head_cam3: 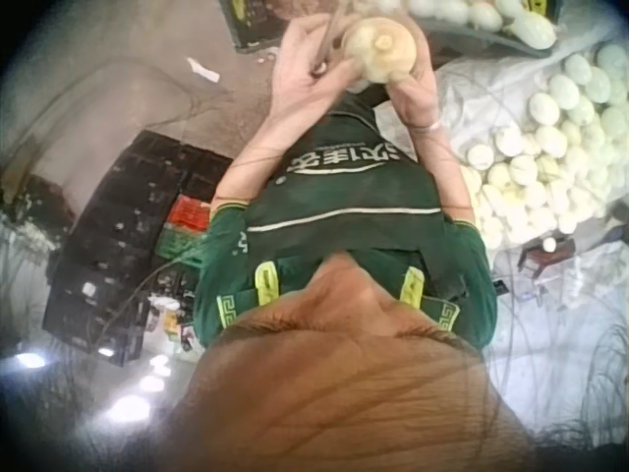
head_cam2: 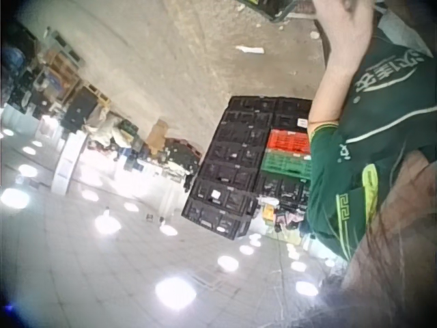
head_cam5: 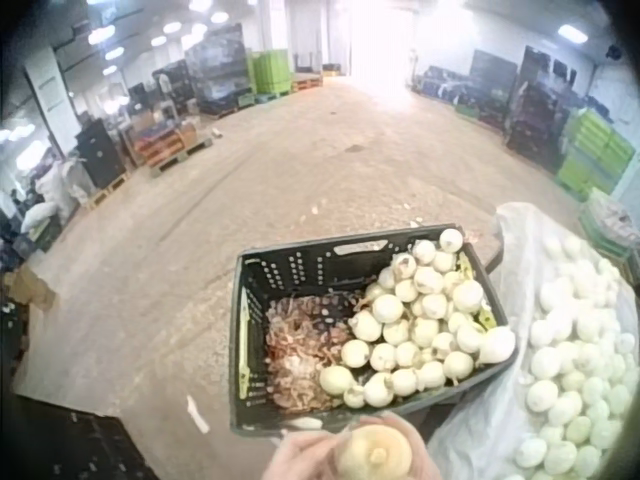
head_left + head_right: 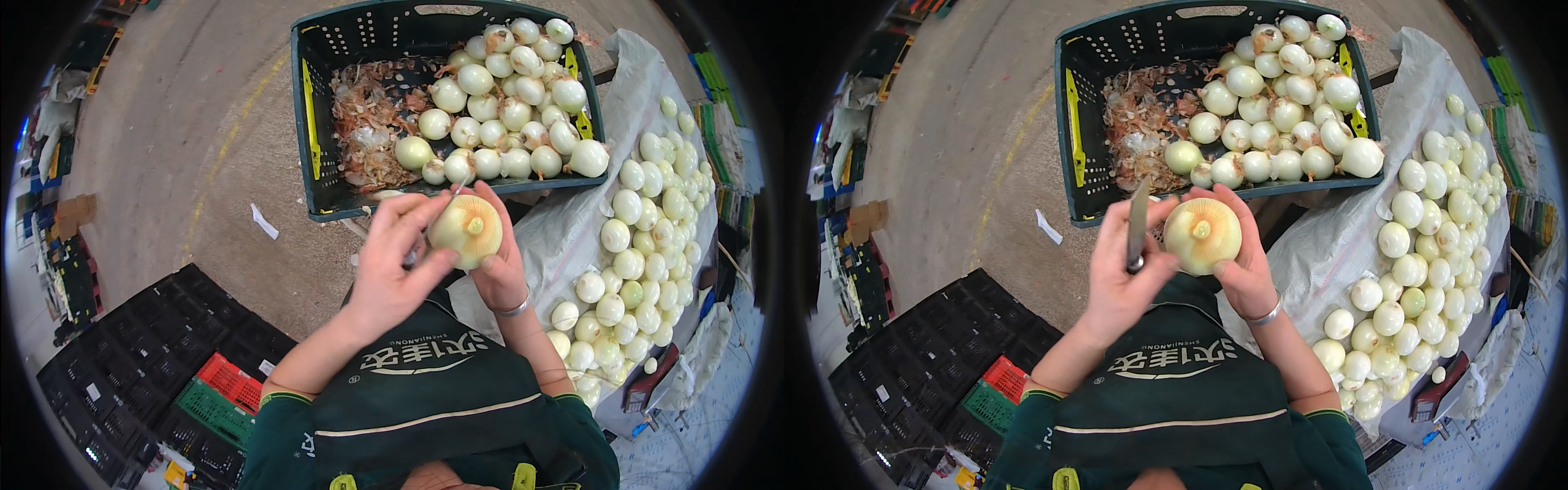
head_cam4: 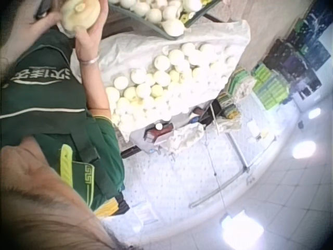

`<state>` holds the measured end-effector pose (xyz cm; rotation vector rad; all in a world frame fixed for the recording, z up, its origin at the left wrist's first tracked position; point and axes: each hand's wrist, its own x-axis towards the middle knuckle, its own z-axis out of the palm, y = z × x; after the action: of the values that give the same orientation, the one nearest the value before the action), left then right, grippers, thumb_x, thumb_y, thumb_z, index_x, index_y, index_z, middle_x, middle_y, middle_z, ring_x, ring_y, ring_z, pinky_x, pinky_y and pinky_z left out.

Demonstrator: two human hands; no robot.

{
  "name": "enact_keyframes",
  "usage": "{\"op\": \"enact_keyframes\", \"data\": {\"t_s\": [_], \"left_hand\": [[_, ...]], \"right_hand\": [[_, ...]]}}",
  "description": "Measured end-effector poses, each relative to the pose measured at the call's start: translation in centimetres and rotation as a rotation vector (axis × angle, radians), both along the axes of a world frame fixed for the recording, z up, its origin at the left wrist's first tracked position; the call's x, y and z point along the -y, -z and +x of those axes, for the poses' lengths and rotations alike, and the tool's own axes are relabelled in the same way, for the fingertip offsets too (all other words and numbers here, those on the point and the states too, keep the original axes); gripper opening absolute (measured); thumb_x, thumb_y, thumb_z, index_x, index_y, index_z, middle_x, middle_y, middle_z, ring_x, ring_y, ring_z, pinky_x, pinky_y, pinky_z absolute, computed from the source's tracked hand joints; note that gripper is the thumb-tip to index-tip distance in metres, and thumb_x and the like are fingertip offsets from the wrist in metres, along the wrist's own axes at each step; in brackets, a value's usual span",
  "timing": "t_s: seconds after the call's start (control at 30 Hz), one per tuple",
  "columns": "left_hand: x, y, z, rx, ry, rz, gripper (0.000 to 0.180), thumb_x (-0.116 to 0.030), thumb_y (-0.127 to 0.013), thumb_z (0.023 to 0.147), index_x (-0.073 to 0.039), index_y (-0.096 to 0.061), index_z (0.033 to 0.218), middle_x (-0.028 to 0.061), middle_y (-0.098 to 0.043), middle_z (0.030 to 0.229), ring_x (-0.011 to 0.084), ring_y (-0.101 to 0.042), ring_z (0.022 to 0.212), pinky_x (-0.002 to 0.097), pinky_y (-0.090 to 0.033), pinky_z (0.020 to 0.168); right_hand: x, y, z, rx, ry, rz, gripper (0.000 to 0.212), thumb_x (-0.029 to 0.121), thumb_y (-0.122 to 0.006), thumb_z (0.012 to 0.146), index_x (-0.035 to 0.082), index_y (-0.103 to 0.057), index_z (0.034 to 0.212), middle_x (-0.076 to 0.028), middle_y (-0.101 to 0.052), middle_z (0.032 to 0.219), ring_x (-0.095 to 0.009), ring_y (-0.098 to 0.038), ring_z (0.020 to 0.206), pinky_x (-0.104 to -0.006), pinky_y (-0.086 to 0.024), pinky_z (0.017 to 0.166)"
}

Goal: The person peels the outer skins from onions using a knife, tossing the skins into a plastic crate and placing the peeled onions onto a white sheet on a table.

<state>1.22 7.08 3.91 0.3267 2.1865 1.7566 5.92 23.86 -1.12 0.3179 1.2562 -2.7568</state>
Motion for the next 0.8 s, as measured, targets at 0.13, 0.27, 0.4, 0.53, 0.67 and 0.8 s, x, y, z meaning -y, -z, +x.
{"op": "enact_keyframes", "data": {"t_s": [0.13, 0.27, 0.4, 0.53, 0.67, 0.8], "left_hand": [[-0.2, 0.4, -0.6, -0.089, 0.045, 0.054, 0.052, -0.011, -0.08, 0.076, -0.005, -0.063, 0.126, 0.0101, -0.053, 0.118, 0.0227, -0.057, 0.108, 0.033, -0.05, 0.089], [0.6, 1.6, -2.0, -0.065, 0.225, 0.045, 0.043, -0.004, -0.078, 0.076, -0.004, -0.067, 0.117, 0.0089, -0.055, 0.116, 0.0191, -0.058, 0.099, 0.0298, -0.049, 0.081], [-0.1, 2.0, -0.2, -0.288, 0.059, -0.052, 0.034, 0.005, -0.074, 0.078, -0.001, -0.069, 0.111, 0.0079, -0.057, 0.11, 0.0139, -0.057, 0.085, 0.0247, -0.048, 0.068], [-0.4, 2.1, 0.5, -0.459, 0.01, -0.09, 0.021, 0.005, -0.074, 0.08, 0.0, -0.066, 0.099, 0.0102, -0.059, 0.102, 0.0187, -0.059, 0.083, 0.0266, -0.049, 0.069], [0.1, 2.3, 0.3, -0.239, 0.007, -0.034, 0.02, 0.003, -0.074, 0.079, -0.001, -0.063, 0.096, 0.0102, -0.058, 0.101, 0.0197, -0.06, 0.082, 0.0285, -0.05, 0.068], [-0.1, 1.4, -0.3, -0.024, -0.043, 0.041, 0.024, 0.001, -0.075, 0.078, -0.002, -0.061, 0.098, 0.0102, -0.057, 0.102, 0.0192, -0.058, 0.081, 0.0282, -0.049, 0.068]], "right_hand": [[-0.1, -1.5, 0.3, -0.083, -0.031, 0.193, 0.103, 0.017, -0.076, 0.073, 0.005, -0.014, 0.155, -0.019, -0.028, 0.157, -0.03, -0.038, 0.142, -0.0416, -0.035, 0.115], [-1.8, 0.6, 0.3, 0.094, -0.293, 0.019, 0.096, 0.019, -0.079, 0.076, 0.004, -0.023, 0.153, -0.014, -0.043, 0.146, -0.025, -0.046, 0.133, -0.0377, -0.039, 0.111], [-0.8, 0.9, 0.0, -0.004, -0.163, 0.038, 0.092, 0.015, -0.083, 0.076, 0.004, -0.028, 0.149, -0.014, -0.046, 0.143, -0.023, -0.046, 0.132, -0.0368, -0.039, 0.111], [-0.1, 1.3, 0.8, -0.066, -0.087, 0.205, 0.093, 0.01, -0.083, 0.075, 0.005, -0.028, 0.149, -0.015, -0.043, 0.145, -0.024, -0.046, 0.133, -0.0374, -0.038, 0.111], [-0.6, 0.8, 0.7, -0.078, -0.095, 0.172, 0.094, 0.008, -0.084, 0.073, 0.004, -0.029, 0.149, -0.015, -0.042, 0.147, -0.024, -0.045, 0.134, -0.0375, -0.037, 0.112], [-0.7, 0.7, 0.5, -0.112, -0.086, 0.214, 0.094, 0.009, -0.085, 0.071, 0.004, -0.031, 0.148, -0.014, -0.043, 0.146, -0.023, -0.046, 0.133, -0.0373, -0.038, 0.111]]}}
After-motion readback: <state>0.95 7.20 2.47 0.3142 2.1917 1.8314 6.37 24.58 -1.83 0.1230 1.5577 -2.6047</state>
